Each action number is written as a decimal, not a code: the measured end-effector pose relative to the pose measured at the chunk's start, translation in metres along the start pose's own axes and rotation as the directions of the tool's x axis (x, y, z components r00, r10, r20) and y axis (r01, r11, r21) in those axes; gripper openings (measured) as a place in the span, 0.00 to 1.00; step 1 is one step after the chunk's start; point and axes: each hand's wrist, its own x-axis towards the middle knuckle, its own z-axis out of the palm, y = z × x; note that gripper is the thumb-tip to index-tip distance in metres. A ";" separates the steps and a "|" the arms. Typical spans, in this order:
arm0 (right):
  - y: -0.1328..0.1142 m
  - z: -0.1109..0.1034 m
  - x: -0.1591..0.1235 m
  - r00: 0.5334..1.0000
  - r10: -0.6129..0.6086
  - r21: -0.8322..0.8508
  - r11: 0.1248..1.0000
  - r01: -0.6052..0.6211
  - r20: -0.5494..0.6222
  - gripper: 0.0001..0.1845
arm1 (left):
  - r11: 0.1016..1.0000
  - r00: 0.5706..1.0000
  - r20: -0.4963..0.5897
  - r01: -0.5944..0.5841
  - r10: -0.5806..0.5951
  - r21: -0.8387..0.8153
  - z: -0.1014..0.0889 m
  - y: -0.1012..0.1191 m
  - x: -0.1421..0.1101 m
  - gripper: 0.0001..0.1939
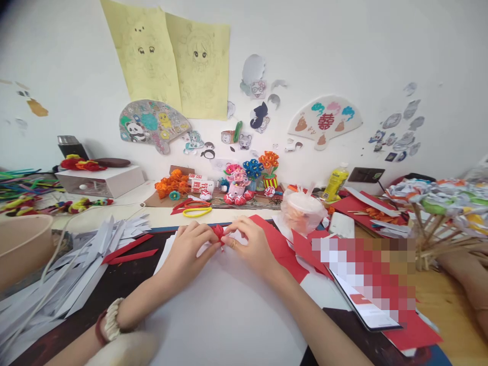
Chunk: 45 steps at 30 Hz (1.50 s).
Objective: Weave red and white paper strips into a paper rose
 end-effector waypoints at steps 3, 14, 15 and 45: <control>-0.001 0.000 -0.003 0.992 -0.103 -0.138 0.986 0.093 -0.069 0.16 | 0.992 0.994 -0.040 0.103 -0.106 -0.079 -0.002 0.000 0.002 0.11; 0.006 0.012 -0.010 0.943 -0.321 -0.361 0.872 0.330 0.087 0.19 | 0.955 0.983 -0.033 0.166 -0.179 -0.246 -0.008 0.006 0.004 0.13; 0.006 0.013 -0.010 0.939 -0.331 -0.356 0.870 0.342 0.093 0.18 | 0.952 0.982 -0.035 0.172 -0.187 -0.253 -0.008 0.007 0.004 0.12; -0.008 0.011 -0.009 0.946 -0.323 -0.196 0.925 0.324 0.042 0.14 | 0.910 0.940 -0.026 0.322 -0.339 -0.260 -0.014 -0.002 0.012 0.12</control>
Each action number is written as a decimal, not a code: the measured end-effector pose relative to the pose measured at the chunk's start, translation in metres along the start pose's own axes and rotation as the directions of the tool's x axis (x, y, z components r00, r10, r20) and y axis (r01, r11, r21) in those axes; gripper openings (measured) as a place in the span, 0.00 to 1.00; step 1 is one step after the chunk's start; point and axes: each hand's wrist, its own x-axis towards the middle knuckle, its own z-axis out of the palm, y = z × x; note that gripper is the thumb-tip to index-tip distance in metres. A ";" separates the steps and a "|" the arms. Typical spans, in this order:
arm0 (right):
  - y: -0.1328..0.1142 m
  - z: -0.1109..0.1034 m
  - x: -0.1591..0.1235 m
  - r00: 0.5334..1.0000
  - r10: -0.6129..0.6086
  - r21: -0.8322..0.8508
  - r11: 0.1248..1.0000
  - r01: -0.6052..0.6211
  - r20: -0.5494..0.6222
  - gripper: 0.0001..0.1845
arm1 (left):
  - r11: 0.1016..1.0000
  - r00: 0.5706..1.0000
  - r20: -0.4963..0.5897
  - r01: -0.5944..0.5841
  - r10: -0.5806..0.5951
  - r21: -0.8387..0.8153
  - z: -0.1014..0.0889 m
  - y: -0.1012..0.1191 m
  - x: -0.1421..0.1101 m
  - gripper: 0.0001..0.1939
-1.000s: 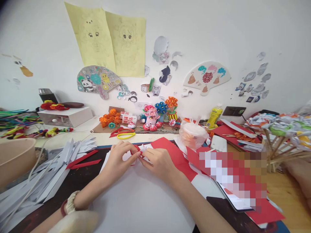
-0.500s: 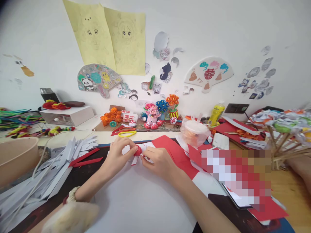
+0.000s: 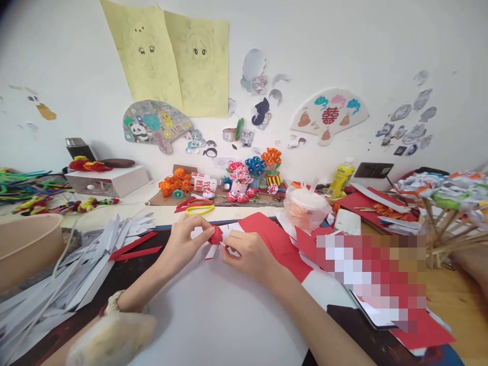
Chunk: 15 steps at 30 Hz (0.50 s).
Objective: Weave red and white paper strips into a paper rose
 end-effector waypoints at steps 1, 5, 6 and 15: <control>0.000 0.000 0.000 1.000 0.007 0.004 1.000 -0.007 0.004 0.14 | 1.000 1.000 -0.001 -0.002 0.002 0.005 0.000 -0.001 0.000 0.12; 0.000 0.001 -0.002 0.999 0.038 0.011 0.999 -0.039 0.031 0.14 | 1.000 1.000 -0.010 -0.007 0.007 0.010 0.000 -0.004 0.001 0.12; 0.001 0.001 -0.002 0.998 0.044 0.012 0.999 -0.044 0.040 0.14 | 1.000 1.000 -0.012 -0.007 0.008 0.009 0.000 -0.004 0.001 0.12; 0.002 0.002 -0.002 0.998 0.065 0.013 0.998 -0.065 0.022 0.13 | 0.999 0.999 -0.019 0.030 -0.031 -0.023 0.001 -0.005 0.002 0.12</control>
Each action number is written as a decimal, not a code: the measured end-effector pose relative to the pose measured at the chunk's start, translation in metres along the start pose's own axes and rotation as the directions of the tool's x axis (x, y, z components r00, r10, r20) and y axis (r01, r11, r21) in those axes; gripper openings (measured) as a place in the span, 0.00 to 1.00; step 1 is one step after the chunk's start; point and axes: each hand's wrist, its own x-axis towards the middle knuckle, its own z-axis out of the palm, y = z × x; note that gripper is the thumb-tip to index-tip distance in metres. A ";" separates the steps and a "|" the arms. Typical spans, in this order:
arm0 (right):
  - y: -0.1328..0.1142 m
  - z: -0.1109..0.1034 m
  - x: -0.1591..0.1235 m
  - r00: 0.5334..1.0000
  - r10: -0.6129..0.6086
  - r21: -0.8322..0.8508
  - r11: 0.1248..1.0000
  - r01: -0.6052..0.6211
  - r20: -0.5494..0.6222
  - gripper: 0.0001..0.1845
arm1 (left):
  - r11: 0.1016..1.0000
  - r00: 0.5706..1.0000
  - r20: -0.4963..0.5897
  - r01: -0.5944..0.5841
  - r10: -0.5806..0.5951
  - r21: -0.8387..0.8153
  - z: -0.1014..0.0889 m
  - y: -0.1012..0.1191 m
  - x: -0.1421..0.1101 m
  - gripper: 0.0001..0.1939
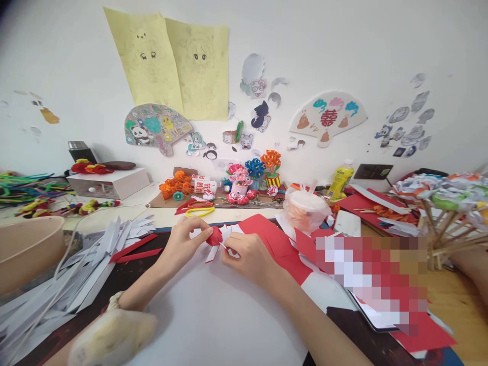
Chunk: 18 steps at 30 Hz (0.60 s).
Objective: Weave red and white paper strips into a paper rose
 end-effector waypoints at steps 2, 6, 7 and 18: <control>-0.001 0.000 0.000 1.000 0.013 0.014 1.000 -0.013 0.004 0.13 | 1.000 1.000 0.001 0.010 -0.010 -0.003 0.001 0.000 0.000 0.12; -0.001 -0.002 0.000 0.993 0.099 0.046 0.994 -0.102 0.062 0.12 | 1.000 1.000 0.016 -0.004 0.004 -0.005 0.003 -0.002 0.002 0.12; -0.001 -0.002 0.001 0.987 0.141 0.050 0.988 -0.145 0.080 0.13 | 1.000 1.000 0.020 -0.008 0.008 -0.008 0.003 -0.002 0.002 0.12; 0.012 -0.007 0.004 0.911 0.354 -0.093 0.935 -0.342 0.210 0.08 | 0.770 0.823 0.233 -0.568 0.518 0.291 -0.010 -0.006 -0.012 0.09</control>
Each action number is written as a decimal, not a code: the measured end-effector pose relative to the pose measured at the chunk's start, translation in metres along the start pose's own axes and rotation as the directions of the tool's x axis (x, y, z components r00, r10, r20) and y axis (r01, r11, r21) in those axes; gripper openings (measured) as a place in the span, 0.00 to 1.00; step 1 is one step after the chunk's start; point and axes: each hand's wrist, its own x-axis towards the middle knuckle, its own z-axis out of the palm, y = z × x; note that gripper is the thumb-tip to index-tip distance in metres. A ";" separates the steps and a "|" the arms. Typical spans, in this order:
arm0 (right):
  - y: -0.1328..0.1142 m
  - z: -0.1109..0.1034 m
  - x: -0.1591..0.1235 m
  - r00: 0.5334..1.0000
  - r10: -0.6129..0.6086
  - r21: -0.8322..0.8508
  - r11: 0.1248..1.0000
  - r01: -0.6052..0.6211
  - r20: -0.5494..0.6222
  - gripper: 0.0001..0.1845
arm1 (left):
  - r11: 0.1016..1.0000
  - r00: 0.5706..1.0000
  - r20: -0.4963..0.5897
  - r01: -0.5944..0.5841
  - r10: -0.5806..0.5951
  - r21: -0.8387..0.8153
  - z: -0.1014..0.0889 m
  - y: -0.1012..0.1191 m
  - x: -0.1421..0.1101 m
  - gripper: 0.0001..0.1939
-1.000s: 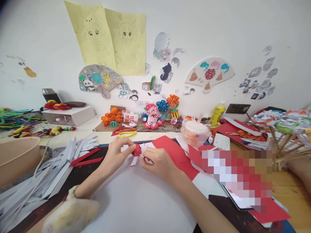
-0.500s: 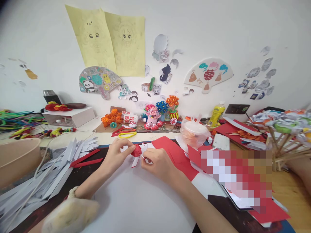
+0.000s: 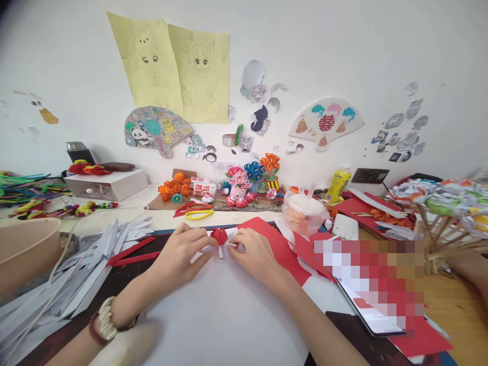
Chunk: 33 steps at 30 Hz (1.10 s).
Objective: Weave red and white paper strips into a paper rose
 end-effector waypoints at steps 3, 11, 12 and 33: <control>0.002 -0.001 0.000 1.000 -0.024 -0.013 1.000 0.025 0.015 0.05 | 0.993 0.989 0.102 -0.115 0.111 0.033 0.006 0.005 -0.001 0.09; 0.005 0.003 -0.002 0.989 -0.054 0.004 0.998 0.055 -0.135 0.04 | 0.971 0.964 -0.144 0.232 -0.222 0.056 0.006 -0.001 0.002 0.09; 0.005 0.004 -0.002 0.988 -0.070 0.005 0.997 0.071 -0.136 0.05 | 0.952 0.945 -0.146 0.302 -0.293 0.043 0.005 -0.003 0.003 0.08; -0.002 0.015 -0.005 0.989 -0.095 0.165 0.980 0.114 -0.117 0.10 | 0.894 0.913 0.009 0.401 -0.407 -0.201 0.026 0.000 0.010 0.08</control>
